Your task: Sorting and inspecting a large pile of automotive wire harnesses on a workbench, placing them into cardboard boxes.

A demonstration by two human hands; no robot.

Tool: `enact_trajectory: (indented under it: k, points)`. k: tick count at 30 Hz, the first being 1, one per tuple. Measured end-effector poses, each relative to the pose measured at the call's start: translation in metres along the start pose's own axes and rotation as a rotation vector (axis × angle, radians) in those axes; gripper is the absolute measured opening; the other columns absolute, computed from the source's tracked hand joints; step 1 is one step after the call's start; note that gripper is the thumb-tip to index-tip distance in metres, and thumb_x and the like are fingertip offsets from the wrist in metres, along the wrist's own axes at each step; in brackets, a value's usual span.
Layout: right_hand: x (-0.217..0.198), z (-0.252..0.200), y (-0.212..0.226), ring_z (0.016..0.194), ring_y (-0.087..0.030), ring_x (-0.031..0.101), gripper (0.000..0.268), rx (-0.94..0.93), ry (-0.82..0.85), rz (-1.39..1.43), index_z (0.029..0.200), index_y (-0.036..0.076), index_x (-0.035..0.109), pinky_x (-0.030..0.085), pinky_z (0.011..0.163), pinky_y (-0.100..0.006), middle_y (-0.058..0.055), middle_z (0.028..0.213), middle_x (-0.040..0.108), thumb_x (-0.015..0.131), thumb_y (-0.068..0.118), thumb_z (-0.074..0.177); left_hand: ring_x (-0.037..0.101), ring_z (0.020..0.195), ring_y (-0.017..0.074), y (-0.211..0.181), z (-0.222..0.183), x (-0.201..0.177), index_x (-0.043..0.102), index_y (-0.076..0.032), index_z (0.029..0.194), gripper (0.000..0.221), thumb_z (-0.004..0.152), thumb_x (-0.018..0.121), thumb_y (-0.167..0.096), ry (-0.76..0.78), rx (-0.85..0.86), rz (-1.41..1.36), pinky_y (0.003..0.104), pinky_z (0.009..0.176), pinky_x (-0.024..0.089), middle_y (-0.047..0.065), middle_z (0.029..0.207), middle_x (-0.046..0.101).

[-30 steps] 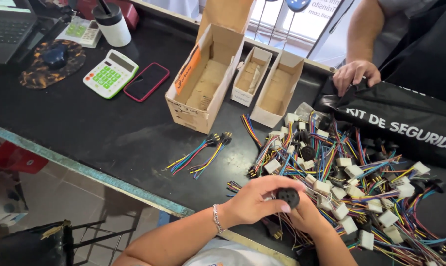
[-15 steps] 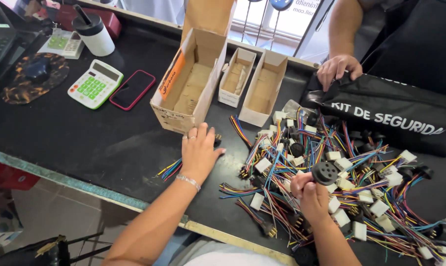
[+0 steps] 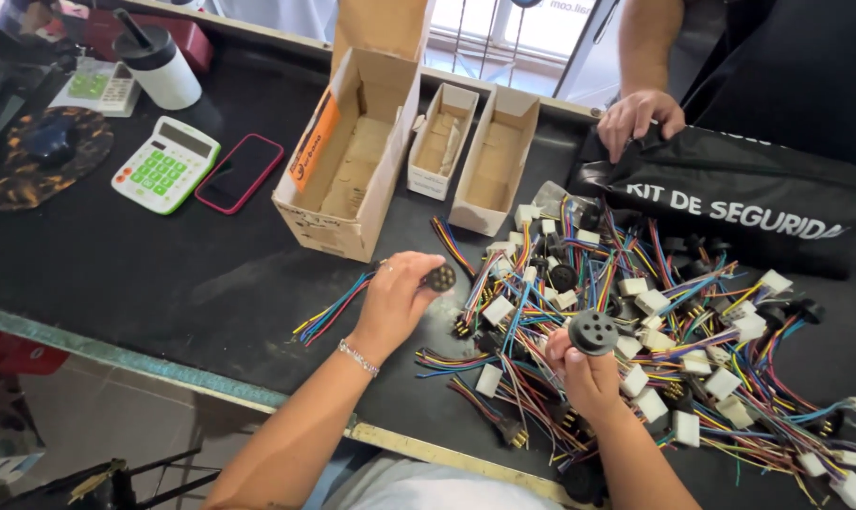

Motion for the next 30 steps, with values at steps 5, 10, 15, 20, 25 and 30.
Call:
enact_trajectory:
  k: [5, 10, 15, 20, 25, 30]
  points:
    - [0.004, 0.004, 0.004, 0.059, -0.011, 0.041, 0.033, -0.002, 0.009, -0.044, 0.093, 0.007, 0.057, 0.035, 0.053, -0.026, -0.003, 0.075, 0.049, 0.046, 0.032, 0.111, 0.067, 0.107, 0.0322, -0.014, -0.009, 0.002, 0.061, -0.006, 0.128, 0.035, 0.094, 0.071, -0.004, 0.007, 0.032, -0.072, 0.044, 0.096, 0.055, 0.015, 0.116, 0.069]
    - [-0.001, 0.009, -0.005, 0.046, -0.009, 0.039, 0.040, -0.125, 0.066, -0.048, 0.085, -0.001, 0.057, 0.037, 0.045, -0.023, -0.004, 0.061, 0.045, 0.036, 0.023, 0.110, 0.071, 0.097, 0.0297, -0.014, -0.021, 0.011, 0.064, -0.013, 0.132, 0.035, 0.099, 0.068, -0.023, -0.079, 0.064, -0.062, 0.041, 0.084, 0.060, 0.006, 0.108, 0.069]
    - [-0.001, 0.007, -0.006, 0.046, -0.009, 0.040, 0.038, -0.136, 0.057, -0.055, 0.086, -0.002, 0.058, 0.037, 0.046, -0.023, -0.006, 0.063, 0.048, 0.038, 0.021, 0.110, 0.073, 0.096, 0.0324, -0.041, -0.021, -0.007, 0.063, -0.012, 0.132, 0.035, 0.098, 0.068, -0.018, -0.018, 0.074, -0.057, 0.042, 0.081, 0.061, 0.009, 0.107, 0.069]
    - [-0.002, 0.007, -0.007, 0.047, -0.009, 0.040, 0.038, -0.126, 0.053, -0.027, 0.086, -0.002, 0.057, 0.037, 0.046, -0.023, -0.006, 0.064, 0.047, 0.040, 0.021, 0.110, 0.073, 0.099, 0.0345, -0.025, -0.022, -0.023, 0.064, -0.013, 0.132, 0.042, 0.091, 0.072, -0.023, 0.263, -0.253, 0.165, 0.045, 0.083, 0.060, 0.014, 0.106, 0.075]
    - [0.002, 0.012, -0.001, 0.045, -0.008, 0.040, 0.039, -0.114, 0.022, -0.081, 0.086, -0.003, 0.061, 0.036, 0.045, -0.022, -0.003, 0.059, 0.046, 0.041, 0.023, 0.109, 0.074, 0.099, 0.0286, 0.006, -0.050, -0.043, 0.059, -0.020, 0.140, 0.048, 0.093, 0.070, -0.023, 0.341, -0.397, 0.492, 0.041, 0.085, 0.060, 0.009, 0.105, 0.076]
    - [0.004, 0.013, 0.001, 0.045, -0.008, 0.039, 0.039, -0.106, -0.013, -0.067, 0.087, -0.003, 0.061, 0.036, 0.044, -0.022, -0.002, 0.058, 0.046, 0.041, 0.023, 0.109, 0.073, 0.100, 0.0276, 0.021, -0.063, -0.049, 0.058, -0.022, 0.143, 0.048, 0.097, 0.066, -0.030, 0.309, -0.440, 0.602, 0.039, 0.089, 0.059, 0.008, 0.104, 0.075]
Point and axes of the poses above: each hand's wrist, its own z-axis towards the middle knuckle, its own x-axis out of the palm, y = z × x, the point moved 3 cm from there along z, towards the middle knuckle
